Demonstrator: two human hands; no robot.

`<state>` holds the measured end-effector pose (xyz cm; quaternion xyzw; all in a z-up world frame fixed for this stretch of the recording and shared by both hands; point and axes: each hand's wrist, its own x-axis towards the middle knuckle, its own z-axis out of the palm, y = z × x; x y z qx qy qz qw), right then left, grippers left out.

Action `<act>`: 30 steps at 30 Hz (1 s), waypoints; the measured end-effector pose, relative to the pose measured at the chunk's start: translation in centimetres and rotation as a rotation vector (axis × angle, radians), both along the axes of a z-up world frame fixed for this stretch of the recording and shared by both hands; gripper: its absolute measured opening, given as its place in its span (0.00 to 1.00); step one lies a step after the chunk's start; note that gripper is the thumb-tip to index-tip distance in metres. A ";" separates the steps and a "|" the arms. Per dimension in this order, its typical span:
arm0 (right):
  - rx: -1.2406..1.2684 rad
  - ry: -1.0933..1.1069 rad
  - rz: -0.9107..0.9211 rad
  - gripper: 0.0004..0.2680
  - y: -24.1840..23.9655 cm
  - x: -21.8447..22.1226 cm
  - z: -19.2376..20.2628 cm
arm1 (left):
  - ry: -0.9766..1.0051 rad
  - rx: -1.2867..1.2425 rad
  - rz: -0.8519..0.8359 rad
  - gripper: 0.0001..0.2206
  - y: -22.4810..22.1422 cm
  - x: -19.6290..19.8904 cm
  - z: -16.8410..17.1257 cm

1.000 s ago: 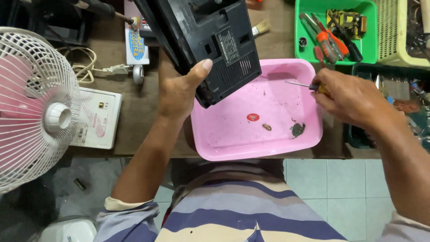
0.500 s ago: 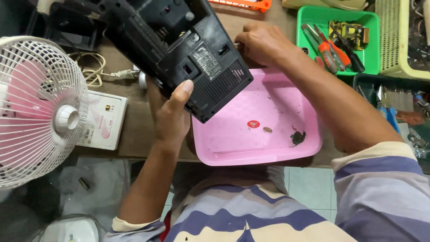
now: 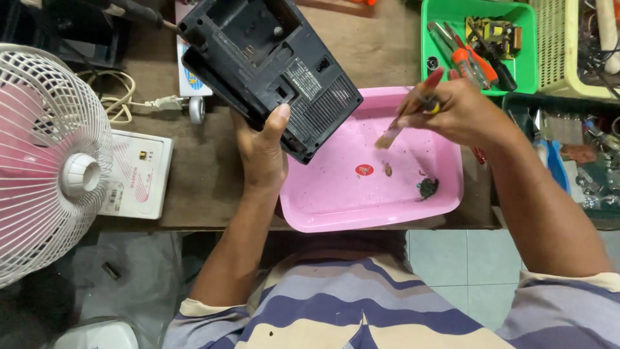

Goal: Unscrewing and prying open the plastic casing of a radio to reveal internal electronics.

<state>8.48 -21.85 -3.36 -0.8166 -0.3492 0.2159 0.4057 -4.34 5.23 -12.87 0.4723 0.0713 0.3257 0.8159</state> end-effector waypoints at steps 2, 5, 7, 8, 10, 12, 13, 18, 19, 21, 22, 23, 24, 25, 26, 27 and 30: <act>-0.113 0.043 0.024 0.04 0.5 0.1 -0.1 | -0.008 0.021 0.017 0.32 -0.3 0.4 -1.1; -0.304 0.108 0.074 0.05 1.4 0.2 -0.2 | -0.017 0.048 0.034 0.35 -0.4 0.6 -1.2; -0.385 0.126 0.095 0.05 1.5 0.0 0.0 | -0.021 0.052 0.032 0.36 -0.4 0.7 -1.2; -0.452 0.165 0.120 0.06 1.4 -0.3 0.2 | -0.018 0.070 0.042 0.36 -0.3 0.7 -1.5; -0.523 0.208 0.141 0.06 1.4 -0.7 0.9 | -0.012 0.084 0.048 0.36 -0.4 0.7 -2.0; -0.499 0.190 0.115 0.05 1.4 -0.8 2.3 | -0.015 0.084 0.064 0.35 -0.6 0.8 -2.3; -0.501 0.192 0.115 0.05 0.5 -0.2 2.6 | -0.013 0.081 0.064 0.35 -1.0 0.5 -1.0; -0.260 -0.030 -0.195 0.03 -1.4 1.4 1.8 | 0.013 -0.026 0.097 0.26 -1.3 0.3 1.9; -0.256 -0.034 -0.195 0.03 -1.0 0.9 1.4 | 0.008 -0.023 0.098 0.26 -1.2 0.4 2.0; -0.110 -0.093 -0.146 0.01 -0.2 0.0 0.6 | -0.007 -0.033 0.121 0.25 -1.3 0.4 2.0; -0.111 -0.092 -0.139 0.01 0.3 -0.4 -0.2 | -0.005 -0.034 0.128 0.25 -1.2 0.4 2.0; -0.011 -0.138 -0.163 0.02 0.7 -0.9 -0.9 | 0.003 -0.070 0.098 0.25 -1.1 0.3 2.0; 0.094 -0.183 -0.186 0.02 1.2 -1.3 -1.7 | 0.012 -0.102 0.069 0.26 -0.9 0.3 2.1; 0.097 -0.180 -0.179 0.02 2.4 -1.5 -2.2 | 0.014 -0.099 0.077 0.26 -0.5 0.4 2.4; 0.152 -0.099 -0.289 0.04 3.5 -2.0 -2.7 | -0.013 -0.143 0.047 0.26 -0.2 0.5 2.8; 0.206 -0.016 -0.400 0.06 4.5 -2.5 -3.2 | -0.040 -0.187 0.016 0.27 0.2 0.5 3.2; 0.229 0.050 -0.519 0.08 6.8 -4.4 -2.6 | -0.118 -0.320 0.019 0.26 1.3 1.1 3.8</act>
